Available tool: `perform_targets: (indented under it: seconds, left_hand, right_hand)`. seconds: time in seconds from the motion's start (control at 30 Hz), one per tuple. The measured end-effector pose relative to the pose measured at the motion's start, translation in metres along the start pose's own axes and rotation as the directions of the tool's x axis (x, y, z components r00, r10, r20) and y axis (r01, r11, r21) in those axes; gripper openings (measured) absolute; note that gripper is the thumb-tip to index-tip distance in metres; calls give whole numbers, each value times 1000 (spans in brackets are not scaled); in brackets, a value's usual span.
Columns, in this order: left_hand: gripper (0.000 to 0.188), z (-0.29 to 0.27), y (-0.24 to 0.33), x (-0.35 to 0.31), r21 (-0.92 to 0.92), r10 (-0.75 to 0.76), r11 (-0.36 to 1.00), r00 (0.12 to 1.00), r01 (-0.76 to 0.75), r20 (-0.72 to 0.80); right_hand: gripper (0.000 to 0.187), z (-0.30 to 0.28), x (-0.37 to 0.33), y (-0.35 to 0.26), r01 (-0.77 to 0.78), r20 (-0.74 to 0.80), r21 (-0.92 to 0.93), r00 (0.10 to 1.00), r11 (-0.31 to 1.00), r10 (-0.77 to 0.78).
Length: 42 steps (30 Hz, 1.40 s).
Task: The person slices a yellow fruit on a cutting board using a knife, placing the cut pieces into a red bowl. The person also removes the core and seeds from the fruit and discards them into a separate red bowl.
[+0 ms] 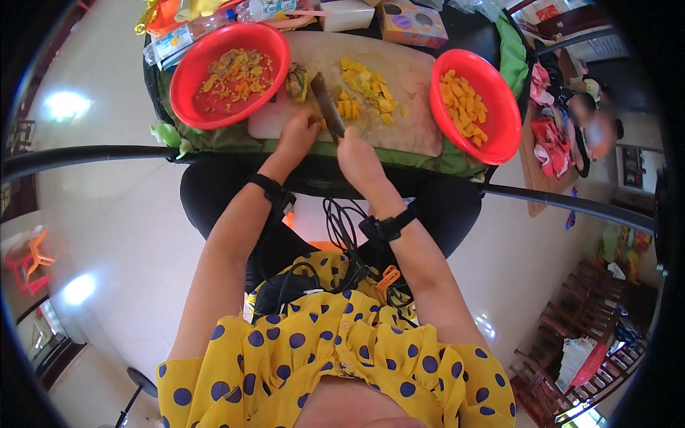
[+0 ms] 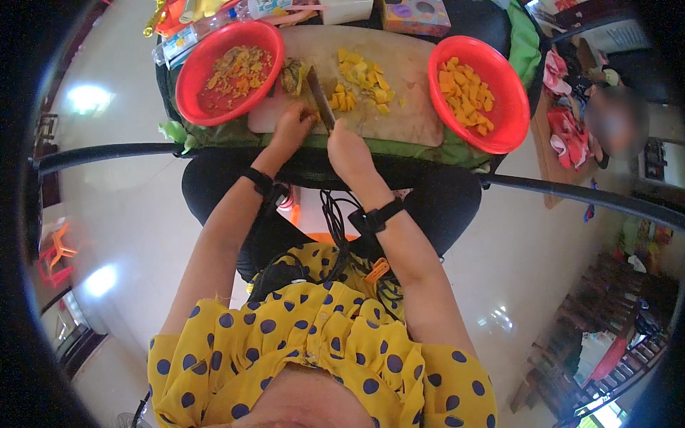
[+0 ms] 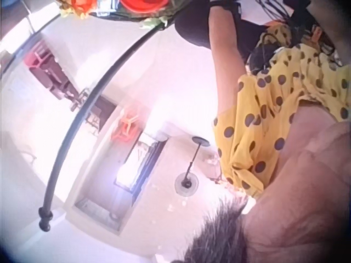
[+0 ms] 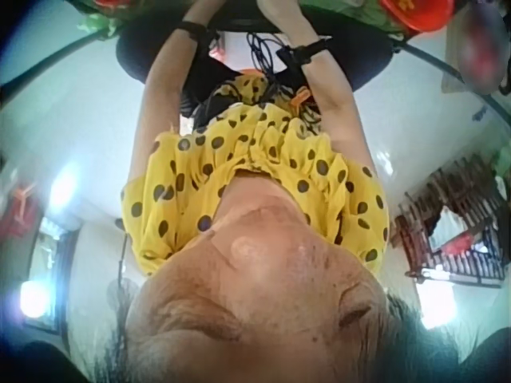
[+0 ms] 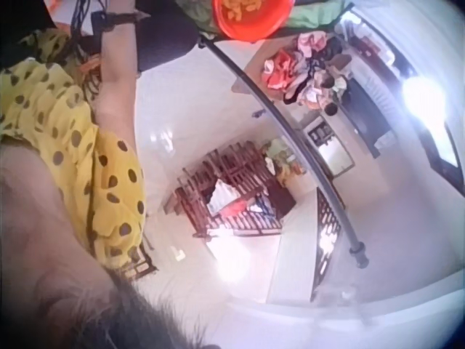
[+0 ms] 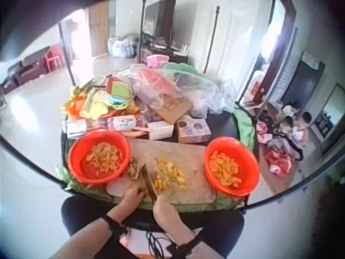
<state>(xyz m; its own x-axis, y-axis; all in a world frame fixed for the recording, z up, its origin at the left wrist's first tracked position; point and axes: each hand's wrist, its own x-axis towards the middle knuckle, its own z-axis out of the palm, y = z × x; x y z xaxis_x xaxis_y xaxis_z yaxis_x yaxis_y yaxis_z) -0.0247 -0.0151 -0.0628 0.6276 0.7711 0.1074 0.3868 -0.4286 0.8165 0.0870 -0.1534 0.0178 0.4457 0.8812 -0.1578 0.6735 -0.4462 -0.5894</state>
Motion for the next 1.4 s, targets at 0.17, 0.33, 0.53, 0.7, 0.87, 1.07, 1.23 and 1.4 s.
perform_targets:
  seconds: [0.17,0.33,0.53,0.7,0.87,1.07,1.23,1.4]
  left_hand:
    - [20,-8,0,3,-291,-222,926,971,239,90]
    - [25,1,-2,2,-51,-39,998,999,39,-7]
    - [23,-9,24,8,281,-21,960,997,-1,75]
    - [22,-13,2,14,-401,-465,761,860,510,210]
    - [45,-4,1,13,-315,-423,865,905,390,-41]
    - [75,30,76,22,520,-75,852,997,69,-10]
    - [79,38,77,36,562,-37,827,998,-2,57]
    - [79,18,63,33,387,-53,922,995,14,90]
  right_hand:
    - [22,-29,0,13,33,-13,136,999,990,-32]
    - [23,-57,7,26,0,68,195,998,981,-14]
    - [22,-88,-14,46,10,98,275,994,961,-39]
    - [22,-95,-24,43,-55,92,330,995,942,27]
    - [23,-106,-25,41,-112,100,305,991,946,85]
    - [23,-109,-16,41,-78,30,276,997,958,73]
    - [19,-102,-14,56,78,-50,14,996,997,-77]
    - [15,-104,-25,56,63,70,-128,996,990,-55]
